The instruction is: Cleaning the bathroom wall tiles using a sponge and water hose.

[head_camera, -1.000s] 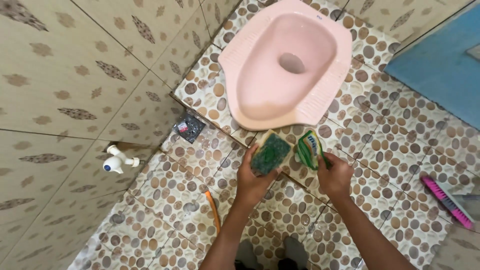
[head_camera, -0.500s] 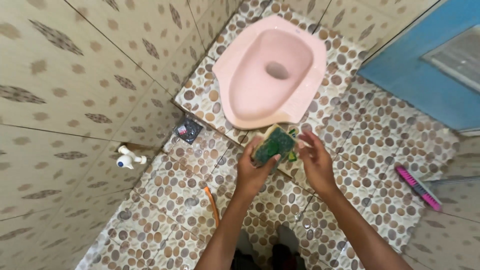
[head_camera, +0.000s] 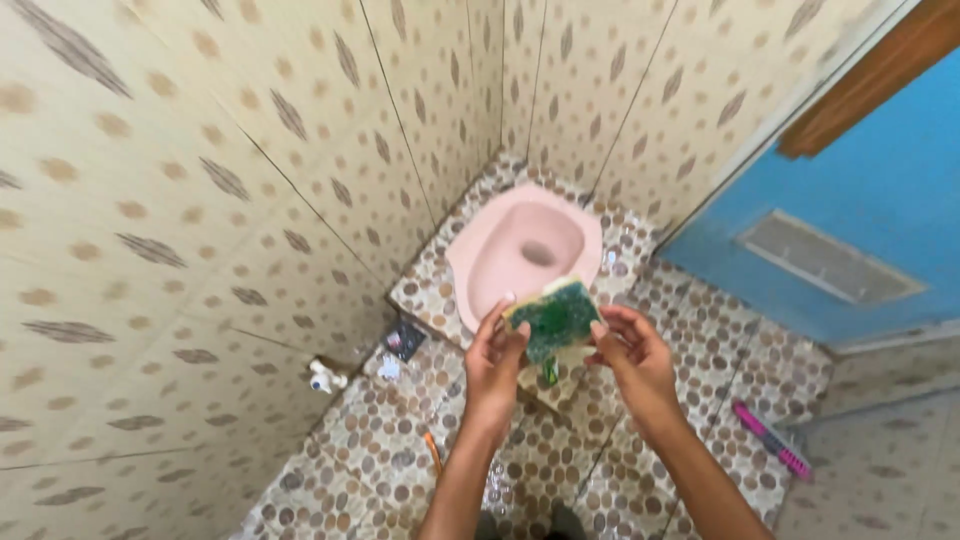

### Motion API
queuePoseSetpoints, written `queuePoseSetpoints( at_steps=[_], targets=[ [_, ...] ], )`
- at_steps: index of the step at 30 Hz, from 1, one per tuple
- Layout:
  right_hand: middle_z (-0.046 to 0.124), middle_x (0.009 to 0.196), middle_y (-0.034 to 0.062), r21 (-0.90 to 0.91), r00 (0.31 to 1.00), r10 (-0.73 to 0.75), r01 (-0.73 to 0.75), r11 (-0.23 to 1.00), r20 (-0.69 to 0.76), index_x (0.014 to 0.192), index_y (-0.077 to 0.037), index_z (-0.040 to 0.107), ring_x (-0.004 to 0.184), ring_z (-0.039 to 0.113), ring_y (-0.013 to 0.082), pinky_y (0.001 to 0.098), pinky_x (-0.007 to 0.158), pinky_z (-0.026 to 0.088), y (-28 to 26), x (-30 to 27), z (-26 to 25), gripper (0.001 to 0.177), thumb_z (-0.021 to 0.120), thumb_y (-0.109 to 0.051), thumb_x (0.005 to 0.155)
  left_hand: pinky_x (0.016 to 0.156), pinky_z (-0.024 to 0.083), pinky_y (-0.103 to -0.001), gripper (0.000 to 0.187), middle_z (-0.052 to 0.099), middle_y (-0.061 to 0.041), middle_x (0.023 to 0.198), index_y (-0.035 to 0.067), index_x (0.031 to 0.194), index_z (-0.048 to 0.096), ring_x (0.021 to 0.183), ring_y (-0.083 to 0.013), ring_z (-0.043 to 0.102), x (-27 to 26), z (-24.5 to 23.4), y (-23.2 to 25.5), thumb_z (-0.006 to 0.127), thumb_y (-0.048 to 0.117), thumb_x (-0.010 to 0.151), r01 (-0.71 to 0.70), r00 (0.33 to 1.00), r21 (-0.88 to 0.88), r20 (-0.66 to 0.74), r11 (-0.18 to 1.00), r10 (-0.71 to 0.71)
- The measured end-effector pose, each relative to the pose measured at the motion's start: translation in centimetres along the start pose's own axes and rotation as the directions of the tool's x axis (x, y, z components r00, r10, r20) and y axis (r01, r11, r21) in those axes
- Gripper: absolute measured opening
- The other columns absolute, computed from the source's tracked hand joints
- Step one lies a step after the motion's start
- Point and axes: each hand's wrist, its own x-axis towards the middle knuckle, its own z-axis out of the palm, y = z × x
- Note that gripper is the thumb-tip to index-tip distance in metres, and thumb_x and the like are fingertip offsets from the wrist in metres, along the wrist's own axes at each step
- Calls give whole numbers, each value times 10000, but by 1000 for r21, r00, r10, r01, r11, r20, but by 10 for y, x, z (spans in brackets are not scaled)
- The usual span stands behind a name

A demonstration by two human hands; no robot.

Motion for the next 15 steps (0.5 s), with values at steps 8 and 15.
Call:
queuePoseSetpoints(
  at_steps=[8, 15],
  targets=[
    [719, 1177, 72, -48, 982, 107, -100, 994, 154, 1411, -111, 520, 987, 702, 157, 352, 750, 611, -100, -3, 50, 505, 650, -164, 927, 968, 525, -253, 574, 695, -93, 1288, 88, 1510, 470, 1153, -130, 651, -20, 6, 59, 674, 168, 980, -155, 985, 47, 89, 987, 150],
    [722, 1191, 90, -84, 922, 63, -34, 996, 383, 1397, -57, 544, 1015, 697, 157, 346, 782, 601, -79, 4, 129, 470, 666, -150, 953, 931, 557, -310, 638, 677, -113, 1289, 71, 1480, 473, 1141, -177, 647, -29, -59, 98, 753, 113, 907, -218, 974, 1, -66, 976, 218]
  ],
)
